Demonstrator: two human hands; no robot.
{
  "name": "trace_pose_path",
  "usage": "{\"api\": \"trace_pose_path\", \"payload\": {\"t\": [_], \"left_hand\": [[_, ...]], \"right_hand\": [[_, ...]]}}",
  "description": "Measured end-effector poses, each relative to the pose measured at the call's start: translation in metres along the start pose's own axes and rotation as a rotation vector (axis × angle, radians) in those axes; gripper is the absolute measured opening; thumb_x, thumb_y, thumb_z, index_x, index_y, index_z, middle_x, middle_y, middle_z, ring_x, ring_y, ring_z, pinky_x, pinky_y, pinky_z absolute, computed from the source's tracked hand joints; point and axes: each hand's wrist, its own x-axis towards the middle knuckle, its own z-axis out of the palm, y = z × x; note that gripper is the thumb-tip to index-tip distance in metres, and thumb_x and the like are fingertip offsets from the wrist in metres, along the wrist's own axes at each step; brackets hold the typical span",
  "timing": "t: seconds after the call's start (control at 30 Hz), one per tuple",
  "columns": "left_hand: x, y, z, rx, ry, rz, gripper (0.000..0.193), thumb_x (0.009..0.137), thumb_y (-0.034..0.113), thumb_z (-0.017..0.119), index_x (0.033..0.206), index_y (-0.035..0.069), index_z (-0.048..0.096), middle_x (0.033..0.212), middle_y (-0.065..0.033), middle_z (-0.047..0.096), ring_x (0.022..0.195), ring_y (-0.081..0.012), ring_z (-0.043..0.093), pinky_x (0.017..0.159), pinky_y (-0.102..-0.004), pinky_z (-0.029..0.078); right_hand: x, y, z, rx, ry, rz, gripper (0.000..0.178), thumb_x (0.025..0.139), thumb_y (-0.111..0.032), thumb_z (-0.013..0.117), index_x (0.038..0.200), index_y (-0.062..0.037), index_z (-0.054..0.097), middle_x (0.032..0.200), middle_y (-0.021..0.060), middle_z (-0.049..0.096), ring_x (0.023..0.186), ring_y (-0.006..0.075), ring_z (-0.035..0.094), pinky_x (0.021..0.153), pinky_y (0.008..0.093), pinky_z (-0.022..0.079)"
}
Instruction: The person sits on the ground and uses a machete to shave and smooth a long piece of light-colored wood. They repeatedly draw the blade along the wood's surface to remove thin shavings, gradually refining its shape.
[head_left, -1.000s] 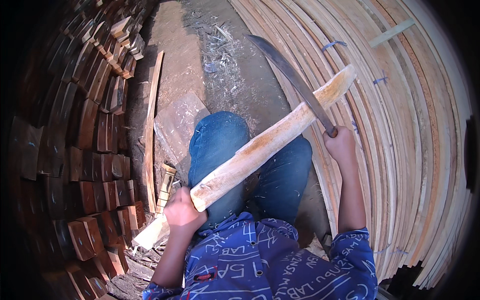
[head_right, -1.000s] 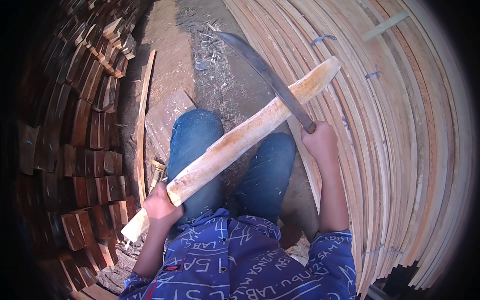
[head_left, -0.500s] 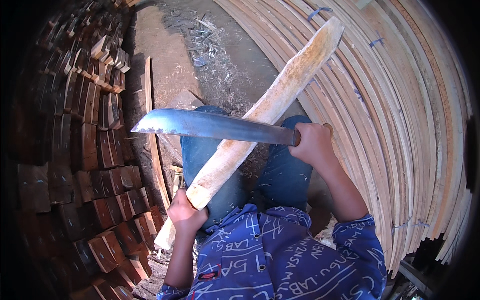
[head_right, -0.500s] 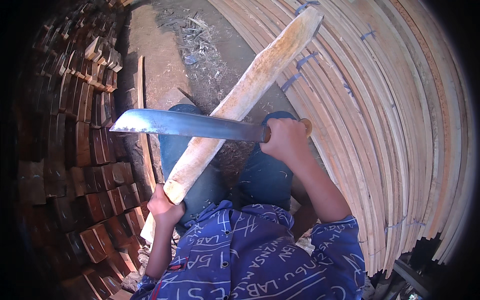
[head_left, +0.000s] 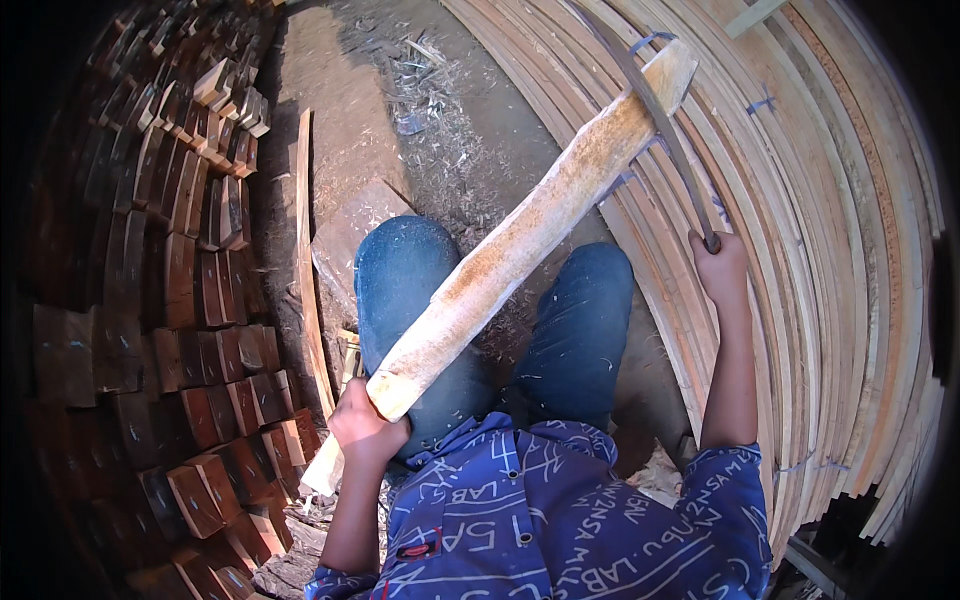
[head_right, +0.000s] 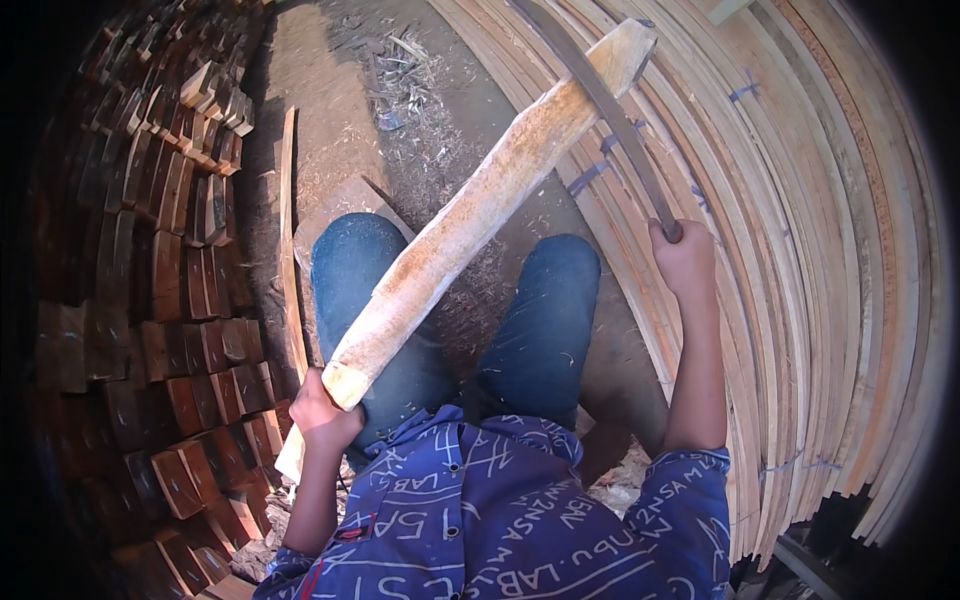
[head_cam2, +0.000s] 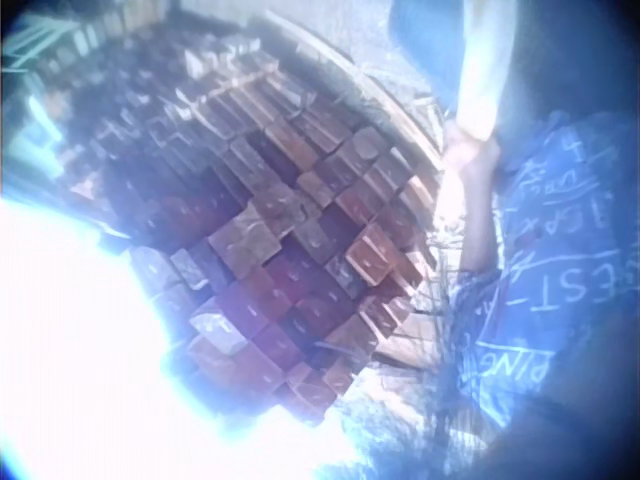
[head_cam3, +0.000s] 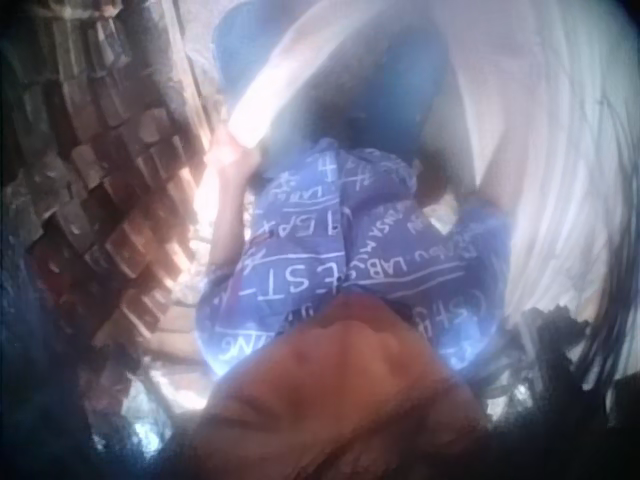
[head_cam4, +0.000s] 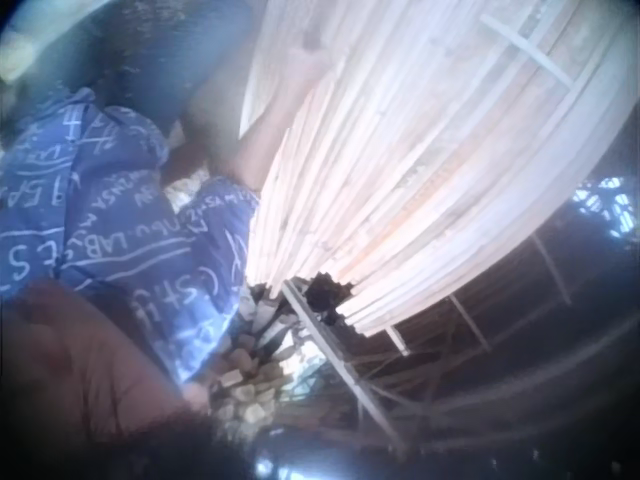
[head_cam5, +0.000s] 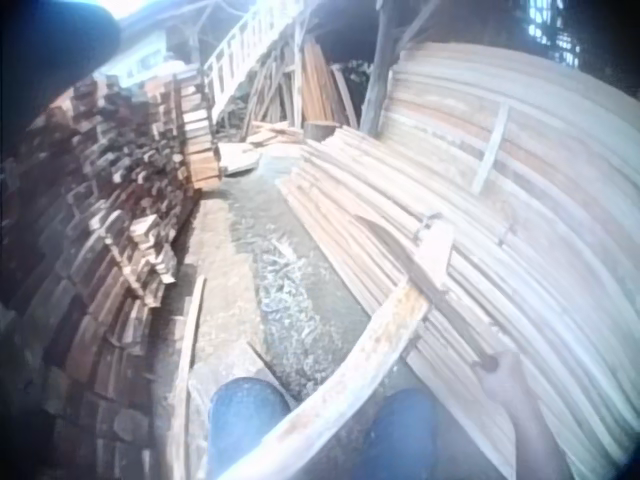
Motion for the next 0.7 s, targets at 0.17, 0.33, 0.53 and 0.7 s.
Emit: {"api": "trace_pose_path", "payload": {"t": [0.17,0.33,0.53,0.7], "left_hand": [[0.003,0.006,0.000,-0.010,-0.070,-0.002,0.043,0.061,0.014,0.071,0.097,0.004,0.049,0.083,-0.0218,0.064,0.078,-0.0440,0.064,0.069,-0.0494,0.052],[0.008,0.004,-0.002,-0.069,-0.188,-0.020,0.043,0.065,0.015,0.069,0.100,0.004,0.047,0.083,-0.0250,0.065,0.082,-0.0469,0.064,0.071,-0.0519,0.052],[0.013,-0.001,-0.006,-0.161,-0.222,-0.025,0.042,0.063,0.008,0.067,0.099,0.004,0.047,0.086,-0.0242,0.067,0.088,-0.0453,0.066,0.076,-0.0469,0.054],[0.009,-0.009,0.000,-0.225,-0.198,-0.029,0.042,0.062,0.008,0.067,0.100,0.005,0.048,0.085,-0.0228,0.067,0.086,-0.0447,0.066,0.076,-0.0459,0.054]], "right_hand": [[-0.018,-0.003,0.012,0.174,-0.096,0.039,0.051,0.077,-0.036,0.079,0.058,0.0043,0.054,0.048,0.0100,0.046,0.045,0.0170,0.044,0.047,0.0372,0.036],[-0.050,-0.063,0.019,0.321,-0.181,-0.073,0.042,0.074,-0.036,0.080,0.067,0.0021,0.063,0.051,0.0111,0.053,0.048,0.0214,0.055,0.050,0.0372,0.043],[-0.067,-0.113,0.033,0.182,-0.248,-0.369,0.022,0.063,-0.024,0.077,0.072,-0.0063,0.068,0.064,0.0140,0.065,0.065,0.0338,0.066,0.059,0.0436,0.051],[-0.054,-0.124,0.035,0.039,-0.139,-0.609,0.019,0.060,-0.021,0.073,0.070,-0.0071,0.066,0.066,0.0142,0.065,0.066,0.0343,0.067,0.061,0.0452,0.052]]}}
